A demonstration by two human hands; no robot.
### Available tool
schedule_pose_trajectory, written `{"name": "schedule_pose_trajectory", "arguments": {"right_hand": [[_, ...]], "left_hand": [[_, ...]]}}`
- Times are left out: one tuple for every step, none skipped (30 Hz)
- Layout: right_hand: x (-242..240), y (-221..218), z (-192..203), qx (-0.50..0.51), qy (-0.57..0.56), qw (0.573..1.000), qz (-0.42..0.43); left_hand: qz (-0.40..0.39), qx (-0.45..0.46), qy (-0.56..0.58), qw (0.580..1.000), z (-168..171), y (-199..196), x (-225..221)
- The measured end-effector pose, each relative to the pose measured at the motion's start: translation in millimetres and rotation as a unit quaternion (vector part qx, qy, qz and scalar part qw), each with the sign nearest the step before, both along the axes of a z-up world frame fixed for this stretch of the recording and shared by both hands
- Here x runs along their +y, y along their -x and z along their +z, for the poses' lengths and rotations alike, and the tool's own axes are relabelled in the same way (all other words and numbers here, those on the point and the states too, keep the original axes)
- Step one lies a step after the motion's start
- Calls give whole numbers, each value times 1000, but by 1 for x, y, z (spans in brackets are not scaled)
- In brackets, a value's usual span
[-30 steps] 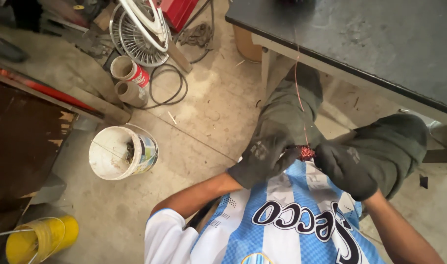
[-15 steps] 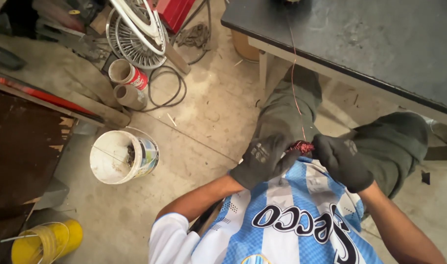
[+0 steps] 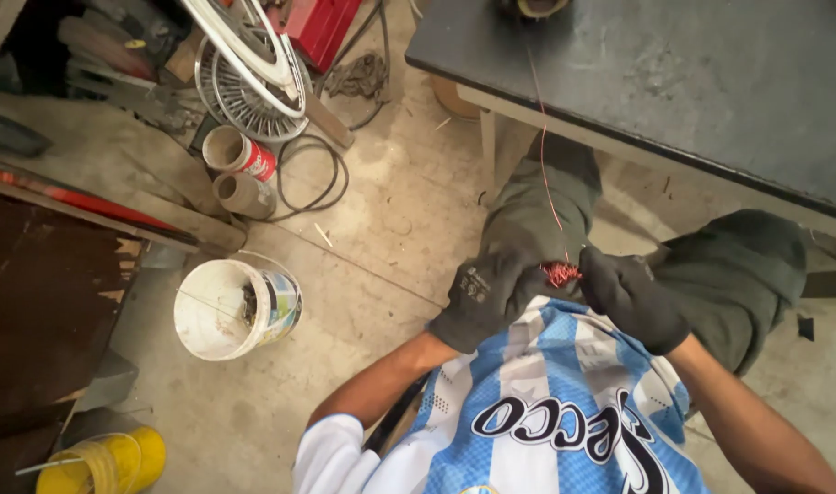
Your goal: Winding copper wire coils and fitting them into a motor stator during a repair process
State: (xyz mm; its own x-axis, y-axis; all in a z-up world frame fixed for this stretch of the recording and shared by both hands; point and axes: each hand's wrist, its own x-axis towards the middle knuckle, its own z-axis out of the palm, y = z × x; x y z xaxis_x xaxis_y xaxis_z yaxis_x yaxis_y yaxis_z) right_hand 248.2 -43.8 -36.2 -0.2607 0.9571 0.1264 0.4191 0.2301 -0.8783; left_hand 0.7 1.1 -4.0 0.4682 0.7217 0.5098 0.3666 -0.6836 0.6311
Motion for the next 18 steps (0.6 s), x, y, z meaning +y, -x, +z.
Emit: {"name": "schedule_pose_trajectory", "arguments": {"right_hand": [[1, 4, 4, 28, 22, 999, -7], [-1, 9, 8, 55, 48, 997, -14], [2, 7, 17, 56, 49, 997, -15], [5, 6, 27, -1, 45, 999, -9], [9, 6, 37, -58, 41, 997, -3], [11, 8, 43, -58, 39, 998, -2], [12, 11, 49, -151, -20, 988, 1], [11, 13, 54, -242, -77, 967, 0], [12, 13, 48, -241, -76, 967, -2], [11, 13, 42, -206, -44, 978, -11], [10, 13, 36, -169, -13, 985, -21], [10, 11, 28, -169, -12, 985, -20], [10, 10, 20, -123, 19, 992, -26], [12, 8, 12, -78, 48, 995, -31], [13, 7, 11, -78, 48, 995, -30], [14, 8, 10, -58, 57, 996, -43], [14, 9, 9, -38, 66, 995, -57], [14, 10, 12, -38, 66, 996, -56]], "left_hand": [[13, -21, -44, 999, -4, -1, 1], [27, -43, -84, 995, -9, -1, 0], [26, -43, -83, 995, -18, 0, 2], [25, 4, -110, 994, -27, 1, 5], [24, 51, -136, 989, -35, 3, 8], [25, 51, -137, 989, -28, 0, 11], [-82, -131, 290, 944, -21, -4, 14], [-172, -281, 653, 682, -14, -8, 16], [-172, -280, 653, 682, -9, -8, 17], [-148, -225, 550, 790, -4, -8, 17], [-121, -164, 433, 878, 0, -8, 17], [-120, -164, 434, 878, 2, -8, 17], [-72, -65, 237, 967, 4, -7, 17], [-19, 37, 24, 999, 6, -6, 18], [-18, 37, 24, 999, -4, -4, 18], [-33, 52, 34, 998, -13, -1, 19], [-47, 66, 44, 996, -23, 2, 20], [-46, 66, 44, 996, -24, 3, 19]]}}
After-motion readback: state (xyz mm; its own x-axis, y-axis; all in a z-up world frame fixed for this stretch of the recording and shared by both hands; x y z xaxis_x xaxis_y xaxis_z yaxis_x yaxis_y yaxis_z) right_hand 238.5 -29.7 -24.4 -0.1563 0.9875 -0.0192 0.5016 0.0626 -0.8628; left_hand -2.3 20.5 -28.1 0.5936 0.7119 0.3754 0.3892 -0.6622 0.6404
